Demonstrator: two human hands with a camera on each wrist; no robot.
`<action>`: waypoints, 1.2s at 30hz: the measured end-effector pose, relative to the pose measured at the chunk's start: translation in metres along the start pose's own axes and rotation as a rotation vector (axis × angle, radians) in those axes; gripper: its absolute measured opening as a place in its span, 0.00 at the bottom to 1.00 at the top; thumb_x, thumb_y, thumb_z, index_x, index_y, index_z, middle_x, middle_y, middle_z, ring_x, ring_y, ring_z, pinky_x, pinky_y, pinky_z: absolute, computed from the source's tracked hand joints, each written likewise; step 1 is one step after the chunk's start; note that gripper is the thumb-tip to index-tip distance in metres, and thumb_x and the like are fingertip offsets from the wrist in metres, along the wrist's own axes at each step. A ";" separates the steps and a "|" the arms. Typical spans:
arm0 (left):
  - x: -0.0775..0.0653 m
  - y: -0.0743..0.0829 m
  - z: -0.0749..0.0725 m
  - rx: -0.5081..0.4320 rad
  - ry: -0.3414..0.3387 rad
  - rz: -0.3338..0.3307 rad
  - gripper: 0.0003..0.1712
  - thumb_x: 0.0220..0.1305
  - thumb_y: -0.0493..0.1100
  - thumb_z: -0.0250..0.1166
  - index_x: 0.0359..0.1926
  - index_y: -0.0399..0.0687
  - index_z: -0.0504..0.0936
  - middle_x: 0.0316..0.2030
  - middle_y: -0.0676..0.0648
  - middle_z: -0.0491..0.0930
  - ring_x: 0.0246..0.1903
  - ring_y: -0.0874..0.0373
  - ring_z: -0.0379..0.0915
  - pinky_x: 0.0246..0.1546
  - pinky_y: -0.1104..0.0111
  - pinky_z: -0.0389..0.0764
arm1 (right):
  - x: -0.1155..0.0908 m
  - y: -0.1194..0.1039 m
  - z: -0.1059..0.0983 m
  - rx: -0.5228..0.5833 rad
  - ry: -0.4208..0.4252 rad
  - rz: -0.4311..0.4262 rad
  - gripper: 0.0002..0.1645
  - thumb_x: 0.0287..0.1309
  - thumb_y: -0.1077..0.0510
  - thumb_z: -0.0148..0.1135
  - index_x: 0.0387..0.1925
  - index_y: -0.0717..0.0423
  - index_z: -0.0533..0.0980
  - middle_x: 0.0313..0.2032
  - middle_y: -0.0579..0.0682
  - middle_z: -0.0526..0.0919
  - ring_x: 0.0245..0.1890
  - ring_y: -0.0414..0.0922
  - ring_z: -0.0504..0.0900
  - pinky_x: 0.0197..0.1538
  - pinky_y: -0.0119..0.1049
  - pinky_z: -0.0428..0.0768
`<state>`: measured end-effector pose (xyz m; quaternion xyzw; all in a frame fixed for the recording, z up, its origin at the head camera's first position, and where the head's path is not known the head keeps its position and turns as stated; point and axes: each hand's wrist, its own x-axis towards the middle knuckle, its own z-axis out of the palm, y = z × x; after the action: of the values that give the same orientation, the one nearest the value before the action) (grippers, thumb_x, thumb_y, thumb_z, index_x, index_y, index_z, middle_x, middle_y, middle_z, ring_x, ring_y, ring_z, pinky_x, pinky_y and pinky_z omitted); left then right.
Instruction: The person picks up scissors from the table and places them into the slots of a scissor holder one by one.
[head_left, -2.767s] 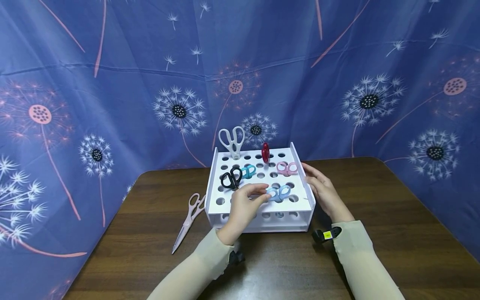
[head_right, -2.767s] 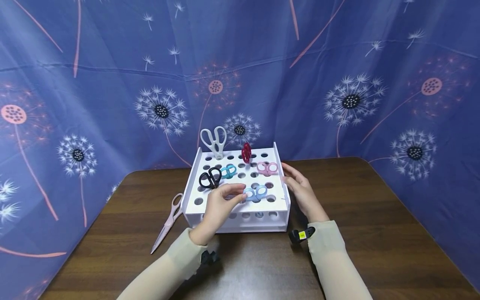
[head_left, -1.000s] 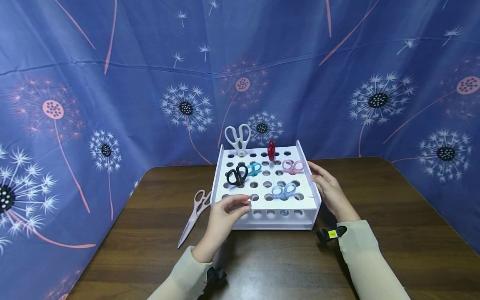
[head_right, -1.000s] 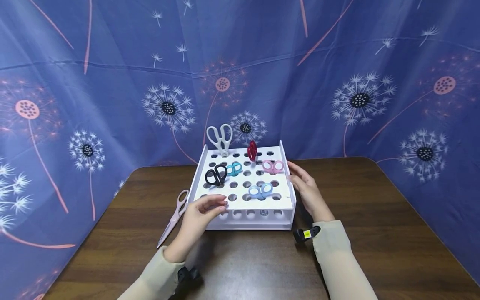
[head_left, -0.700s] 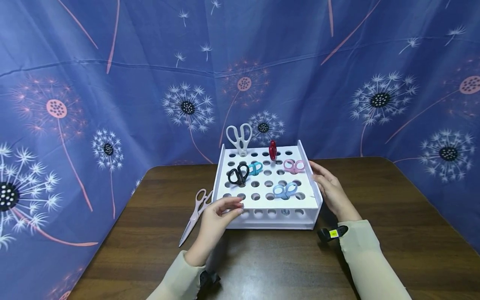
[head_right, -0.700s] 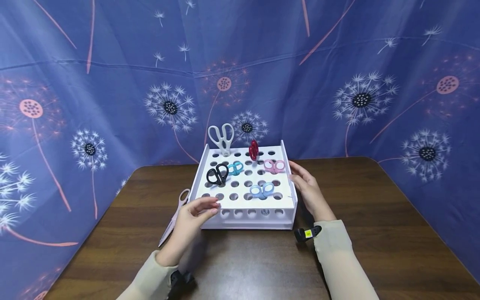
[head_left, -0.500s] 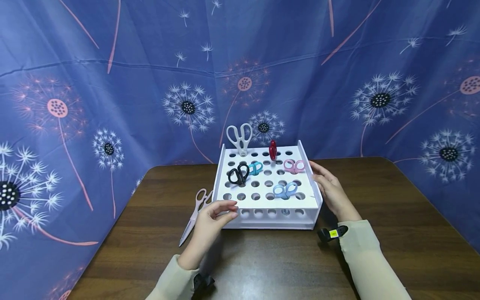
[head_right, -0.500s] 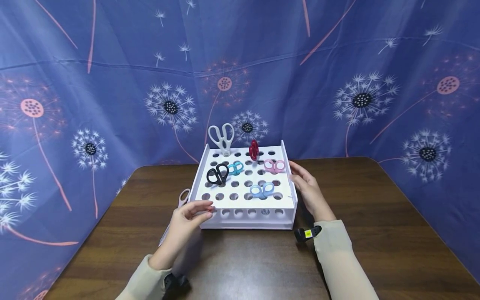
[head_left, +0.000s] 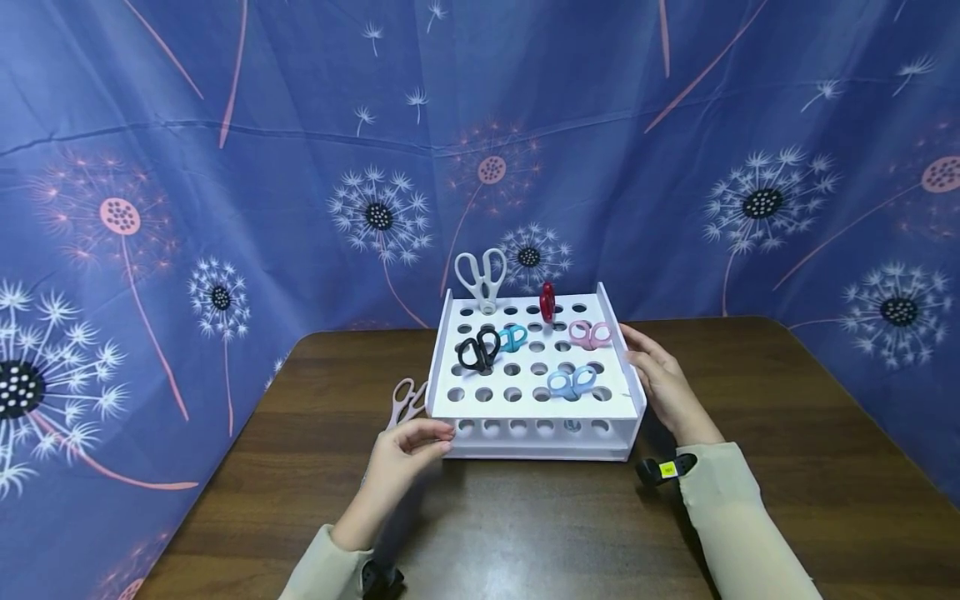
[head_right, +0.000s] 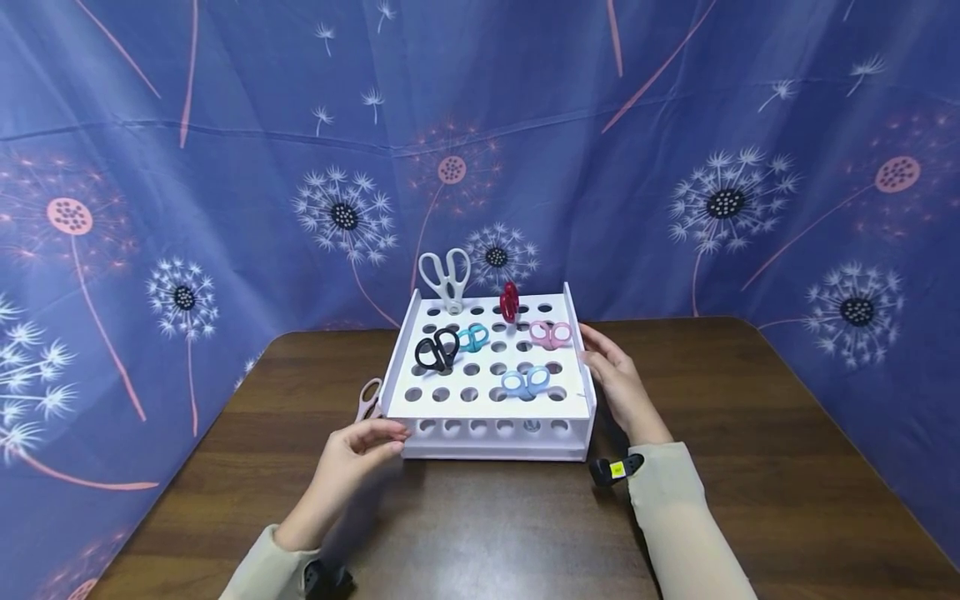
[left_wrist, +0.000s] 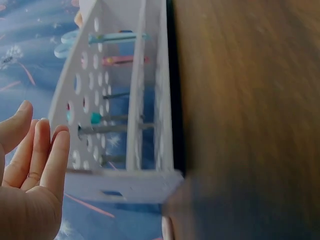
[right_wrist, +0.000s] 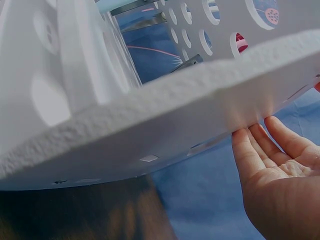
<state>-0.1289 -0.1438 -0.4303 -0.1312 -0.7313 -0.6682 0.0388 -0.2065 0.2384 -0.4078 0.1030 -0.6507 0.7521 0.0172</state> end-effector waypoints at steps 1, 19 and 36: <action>0.000 -0.002 -0.003 0.014 0.006 -0.002 0.12 0.56 0.29 0.68 0.43 0.29 0.83 0.40 0.31 0.84 0.39 0.65 0.83 0.43 0.73 0.82 | 0.000 0.000 0.000 -0.001 -0.001 -0.003 0.33 0.70 0.58 0.49 0.73 0.62 0.55 0.56 0.39 0.73 0.48 0.31 0.78 0.46 0.24 0.79; 0.002 -0.022 -0.036 0.112 0.141 -0.009 0.11 0.55 0.31 0.69 0.41 0.31 0.84 0.39 0.33 0.84 0.37 0.66 0.82 0.38 0.76 0.81 | 0.000 0.000 -0.001 0.001 0.007 -0.001 0.34 0.70 0.58 0.49 0.73 0.62 0.55 0.56 0.39 0.73 0.47 0.32 0.78 0.45 0.24 0.79; 0.017 -0.025 -0.051 0.161 0.188 -0.031 0.17 0.54 0.33 0.71 0.46 0.33 0.83 0.44 0.34 0.84 0.40 0.62 0.83 0.40 0.77 0.80 | 0.000 0.000 0.000 -0.048 0.035 0.034 0.34 0.70 0.56 0.50 0.73 0.59 0.56 0.60 0.43 0.69 0.48 0.32 0.77 0.47 0.23 0.78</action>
<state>-0.1570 -0.1934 -0.4452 -0.0531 -0.7776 -0.6173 0.1071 -0.2061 0.2380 -0.4076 0.0784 -0.6700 0.7380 0.0184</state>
